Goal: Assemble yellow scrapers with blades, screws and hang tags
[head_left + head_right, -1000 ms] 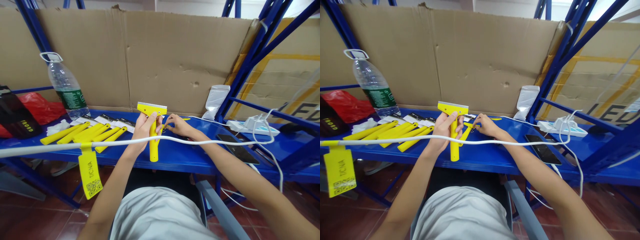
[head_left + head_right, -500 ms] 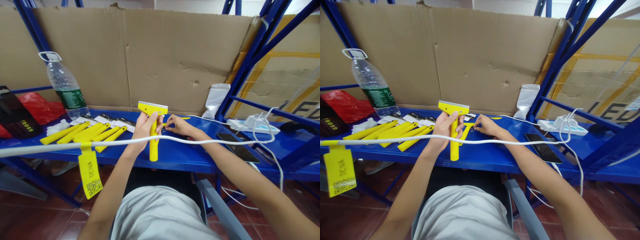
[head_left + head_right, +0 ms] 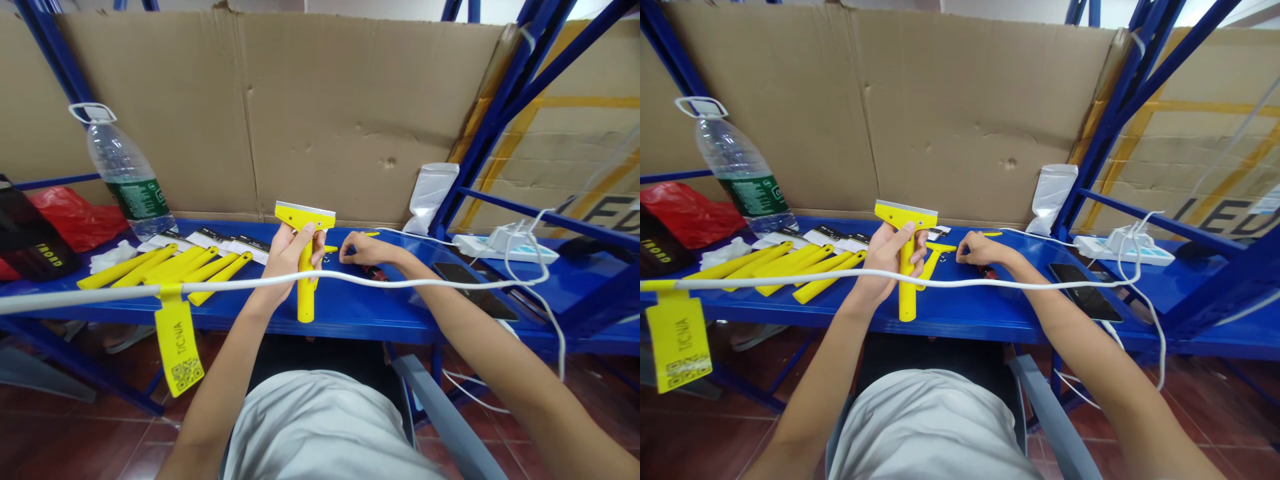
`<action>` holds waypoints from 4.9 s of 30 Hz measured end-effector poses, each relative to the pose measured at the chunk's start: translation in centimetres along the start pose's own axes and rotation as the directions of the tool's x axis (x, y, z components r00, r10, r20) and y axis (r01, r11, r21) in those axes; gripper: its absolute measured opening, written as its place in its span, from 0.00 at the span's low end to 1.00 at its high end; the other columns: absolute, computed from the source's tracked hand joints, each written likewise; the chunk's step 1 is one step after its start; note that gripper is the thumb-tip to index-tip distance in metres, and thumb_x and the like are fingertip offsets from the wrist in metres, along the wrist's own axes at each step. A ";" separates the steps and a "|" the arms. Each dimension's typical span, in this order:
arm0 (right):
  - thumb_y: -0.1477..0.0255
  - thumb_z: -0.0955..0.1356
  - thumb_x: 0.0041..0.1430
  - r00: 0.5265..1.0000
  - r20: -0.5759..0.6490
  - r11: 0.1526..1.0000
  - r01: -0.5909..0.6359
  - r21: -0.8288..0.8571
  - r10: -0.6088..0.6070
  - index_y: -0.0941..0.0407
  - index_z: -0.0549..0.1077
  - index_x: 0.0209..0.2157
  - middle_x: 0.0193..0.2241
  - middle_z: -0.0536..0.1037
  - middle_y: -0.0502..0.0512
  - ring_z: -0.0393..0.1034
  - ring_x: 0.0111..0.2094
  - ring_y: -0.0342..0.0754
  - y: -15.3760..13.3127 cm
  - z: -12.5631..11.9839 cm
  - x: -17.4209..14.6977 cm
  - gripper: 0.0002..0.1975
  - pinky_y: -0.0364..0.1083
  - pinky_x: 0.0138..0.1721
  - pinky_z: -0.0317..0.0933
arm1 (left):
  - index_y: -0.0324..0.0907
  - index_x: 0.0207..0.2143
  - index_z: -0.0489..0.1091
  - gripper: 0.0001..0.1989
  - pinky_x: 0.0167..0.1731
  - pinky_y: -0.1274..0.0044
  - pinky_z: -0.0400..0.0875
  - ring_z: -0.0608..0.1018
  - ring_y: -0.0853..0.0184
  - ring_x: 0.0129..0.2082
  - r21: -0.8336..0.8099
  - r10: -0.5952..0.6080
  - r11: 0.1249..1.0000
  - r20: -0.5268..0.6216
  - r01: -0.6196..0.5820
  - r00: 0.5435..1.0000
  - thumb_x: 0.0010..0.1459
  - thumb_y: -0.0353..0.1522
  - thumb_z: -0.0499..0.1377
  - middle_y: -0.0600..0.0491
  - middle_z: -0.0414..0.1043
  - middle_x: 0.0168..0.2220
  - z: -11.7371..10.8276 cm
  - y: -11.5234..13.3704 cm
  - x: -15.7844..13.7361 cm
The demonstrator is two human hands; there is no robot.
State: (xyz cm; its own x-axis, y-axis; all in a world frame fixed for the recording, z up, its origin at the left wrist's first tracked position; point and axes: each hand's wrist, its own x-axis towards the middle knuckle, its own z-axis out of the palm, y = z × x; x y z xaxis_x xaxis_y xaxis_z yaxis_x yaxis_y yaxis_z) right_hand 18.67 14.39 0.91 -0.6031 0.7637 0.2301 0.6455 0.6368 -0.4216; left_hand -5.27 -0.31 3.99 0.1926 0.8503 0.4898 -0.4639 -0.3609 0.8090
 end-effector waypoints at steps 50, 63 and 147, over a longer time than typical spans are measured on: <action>0.61 0.78 0.66 0.814 -0.494 0.833 0.479 0.277 -0.304 0.50 0.83 0.38 0.48 0.79 0.56 0.76 0.47 0.52 -9.8 0.3 -2.6 0.08 0.56 0.52 0.73 | 0.45 0.49 0.64 0.17 0.10 0.82 0.65 0.74 0.73 0.15 0.269 -0.419 0.889 0.157 0.370 0.894 0.70 0.42 0.67 0.58 0.75 0.32 -1.0 -1.5 -0.1; 0.70 0.74 0.68 0.679 -0.567 0.827 0.562 -0.007 -0.466 0.52 0.81 0.38 0.47 0.77 0.57 0.77 0.47 0.51 -9.8 0.0 -2.7 0.02 0.55 0.52 0.74 | 0.46 0.50 0.64 0.18 0.11 0.81 0.68 0.73 0.72 0.16 0.313 -0.420 0.881 0.178 0.354 0.890 0.71 0.45 0.66 0.56 0.77 0.33 -1.5 -2.0 0.0; 0.55 0.81 0.58 0.898 -0.426 0.852 0.303 0.426 -0.106 0.52 0.84 0.33 0.49 0.82 0.59 0.78 0.47 0.52 -9.7 0.2 -2.4 0.15 0.52 0.45 0.75 | 0.46 0.51 0.64 0.20 0.12 0.83 0.67 0.72 0.74 0.16 0.295 -0.439 0.876 0.157 0.382 0.885 0.69 0.44 0.68 0.59 0.74 0.32 -1.2 -1.7 -0.2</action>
State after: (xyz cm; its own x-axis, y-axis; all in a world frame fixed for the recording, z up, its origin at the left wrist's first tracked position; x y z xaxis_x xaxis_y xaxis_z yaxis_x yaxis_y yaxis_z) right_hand 13.76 6.34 4.30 -0.4110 0.6634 0.6252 0.1678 0.7292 -0.6634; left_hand -5.58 0.62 2.09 0.5098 0.8505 0.1292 -0.0777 -0.1040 0.9915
